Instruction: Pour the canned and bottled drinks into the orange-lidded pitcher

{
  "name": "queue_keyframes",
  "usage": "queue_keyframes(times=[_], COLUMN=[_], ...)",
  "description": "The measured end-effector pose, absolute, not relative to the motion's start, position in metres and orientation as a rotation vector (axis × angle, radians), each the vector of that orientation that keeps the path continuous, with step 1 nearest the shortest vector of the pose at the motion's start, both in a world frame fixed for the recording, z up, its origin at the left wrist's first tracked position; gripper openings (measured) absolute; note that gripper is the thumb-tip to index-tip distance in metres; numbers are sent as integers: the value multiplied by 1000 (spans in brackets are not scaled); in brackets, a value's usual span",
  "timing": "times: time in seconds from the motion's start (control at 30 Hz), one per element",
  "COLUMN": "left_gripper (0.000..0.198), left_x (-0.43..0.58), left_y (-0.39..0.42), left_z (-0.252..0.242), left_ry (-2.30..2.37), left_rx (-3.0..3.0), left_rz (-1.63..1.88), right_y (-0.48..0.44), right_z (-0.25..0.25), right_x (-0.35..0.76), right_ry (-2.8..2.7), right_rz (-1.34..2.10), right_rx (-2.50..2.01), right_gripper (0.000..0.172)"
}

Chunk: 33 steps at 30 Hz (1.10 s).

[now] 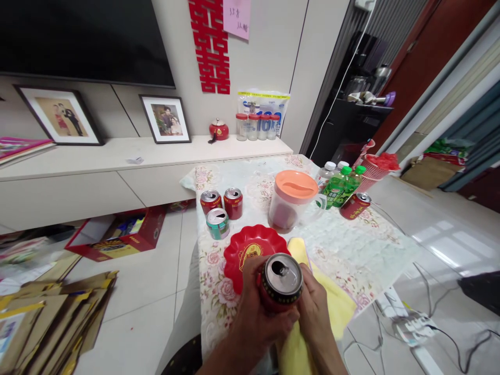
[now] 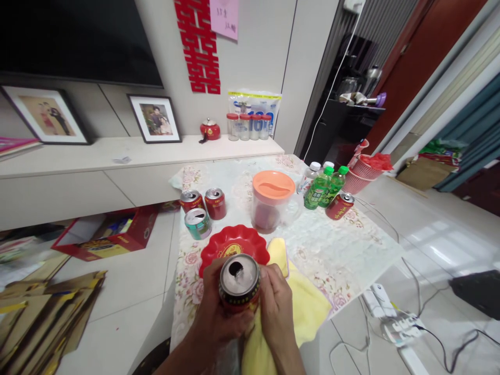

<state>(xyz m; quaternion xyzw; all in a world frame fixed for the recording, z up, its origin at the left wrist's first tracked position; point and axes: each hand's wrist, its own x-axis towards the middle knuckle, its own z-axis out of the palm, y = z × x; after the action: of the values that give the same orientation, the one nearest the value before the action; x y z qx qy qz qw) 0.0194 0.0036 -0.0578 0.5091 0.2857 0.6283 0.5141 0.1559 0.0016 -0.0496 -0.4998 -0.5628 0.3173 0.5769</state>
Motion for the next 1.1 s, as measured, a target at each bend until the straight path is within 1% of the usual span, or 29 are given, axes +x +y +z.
queue_keyframes(times=[0.2,0.3,0.4,0.5,0.6,0.73,0.77,0.9,1.0,1.1], left_gripper=[73,74,74,79,83,102,104,84,77,73], left_x=[16,17,20,20,19,20,21,25,25,22], left_y=[6,5,3,0,-5,-7,-6,-2,2,4], left_z=[-53,-51,-48,-47,-50,-61,-63,-64,-61,-60], left_ry=[656,668,647,695,742,764,785,766,759,773], left_rx=[1145,1136,1135,1205,1253,1166,1152,1157,1190,1195], left_rz=[1378,1291,1288,1257,1241,1310,1356,1498,1563,1559], right_y=[-12,-19,-22,-19,-12,-7,-7,-3,-2,-7], right_z=[-35,-23,-18,-21,-28,-37,-39,-48,-50,-44], right_x=[158,160,163,165,164,158,157,154,153,153], right_ry=[-1248,-1237,-1297,-1319,-1303,-1269,-1278,-1302,-1307,-1302], right_rz=[677,552,412,386,510,640,654,681,683,682], right_rx=[-1200,-1189,-1170,-1174,-1170,-1169,-1171,-1164,-1165,-1176], right_gripper=[43,36,30,33,39,46,47,49,49,44])
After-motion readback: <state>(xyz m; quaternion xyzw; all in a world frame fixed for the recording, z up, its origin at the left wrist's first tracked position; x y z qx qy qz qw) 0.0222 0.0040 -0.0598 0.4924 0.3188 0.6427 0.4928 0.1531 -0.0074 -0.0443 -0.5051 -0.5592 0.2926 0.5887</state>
